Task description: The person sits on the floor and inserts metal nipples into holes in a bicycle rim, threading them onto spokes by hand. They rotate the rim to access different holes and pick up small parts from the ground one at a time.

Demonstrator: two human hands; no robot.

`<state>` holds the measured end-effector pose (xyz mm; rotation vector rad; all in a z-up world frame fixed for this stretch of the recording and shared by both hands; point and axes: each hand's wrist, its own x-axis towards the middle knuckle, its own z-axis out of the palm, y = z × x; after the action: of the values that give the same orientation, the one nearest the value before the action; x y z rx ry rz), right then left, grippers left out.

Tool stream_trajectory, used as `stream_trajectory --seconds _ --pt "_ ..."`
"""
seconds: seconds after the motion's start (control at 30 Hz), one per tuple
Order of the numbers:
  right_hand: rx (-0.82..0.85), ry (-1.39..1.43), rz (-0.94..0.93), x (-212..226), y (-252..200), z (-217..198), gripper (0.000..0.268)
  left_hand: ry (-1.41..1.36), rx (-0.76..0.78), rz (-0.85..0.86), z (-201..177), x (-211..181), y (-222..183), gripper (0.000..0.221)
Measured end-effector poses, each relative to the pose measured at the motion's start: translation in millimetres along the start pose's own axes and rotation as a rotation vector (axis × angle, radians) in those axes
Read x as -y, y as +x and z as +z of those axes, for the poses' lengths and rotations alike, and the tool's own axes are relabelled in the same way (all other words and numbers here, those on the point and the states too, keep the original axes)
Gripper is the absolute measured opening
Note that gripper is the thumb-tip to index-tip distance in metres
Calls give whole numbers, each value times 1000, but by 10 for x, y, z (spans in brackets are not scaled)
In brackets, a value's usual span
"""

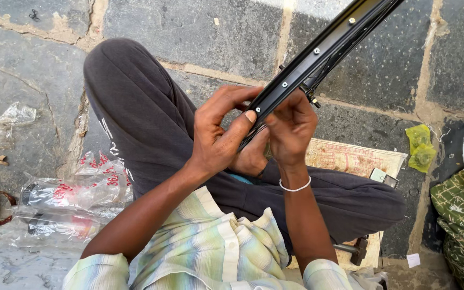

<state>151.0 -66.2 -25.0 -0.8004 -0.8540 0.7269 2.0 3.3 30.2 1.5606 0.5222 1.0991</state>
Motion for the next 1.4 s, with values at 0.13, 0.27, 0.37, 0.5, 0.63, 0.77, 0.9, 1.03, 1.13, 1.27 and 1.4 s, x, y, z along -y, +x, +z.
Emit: stream_trajectory --seconds 0.13,0.27,0.37,0.5,0.63,0.77,0.9,1.03,1.13,1.27,1.4 --pt "-140 -740 -326 -162 -83 141 36 10 -54 -29 16 -17 53 23" --pt "-125 -995 -532 -162 -95 342 28 -14 78 35 -46 -48 124 28" --pt "-145 -886 -468 -67 -119 288 29 -64 142 47 -32 -40 61 29" --pt "-128 -1094 -483 -56 -52 254 28 -10 -11 -34 -13 -34 103 22" --pt "-149 -935 -501 -96 -119 285 26 -68 133 5 -4 21 49 29" --pt "-192 -916 -434 50 -42 365 28 80 -62 -86 49 -1 42 24" --pt "-71 -982 -478 144 -59 375 21 -18 89 4 18 45 27 29" --pt "-139 -742 -283 99 -52 272 25 12 -1 -9 79 -23 23 27" --pt "-56 -736 -259 67 -11 169 21 -17 -26 37 86 -150 100 26" --pt "-63 -374 32 89 -68 49 19 71 53 176 9 -215 289 24" --pt "-255 -733 -296 186 70 -1 21 223 109 -166 138 -145 648 45"
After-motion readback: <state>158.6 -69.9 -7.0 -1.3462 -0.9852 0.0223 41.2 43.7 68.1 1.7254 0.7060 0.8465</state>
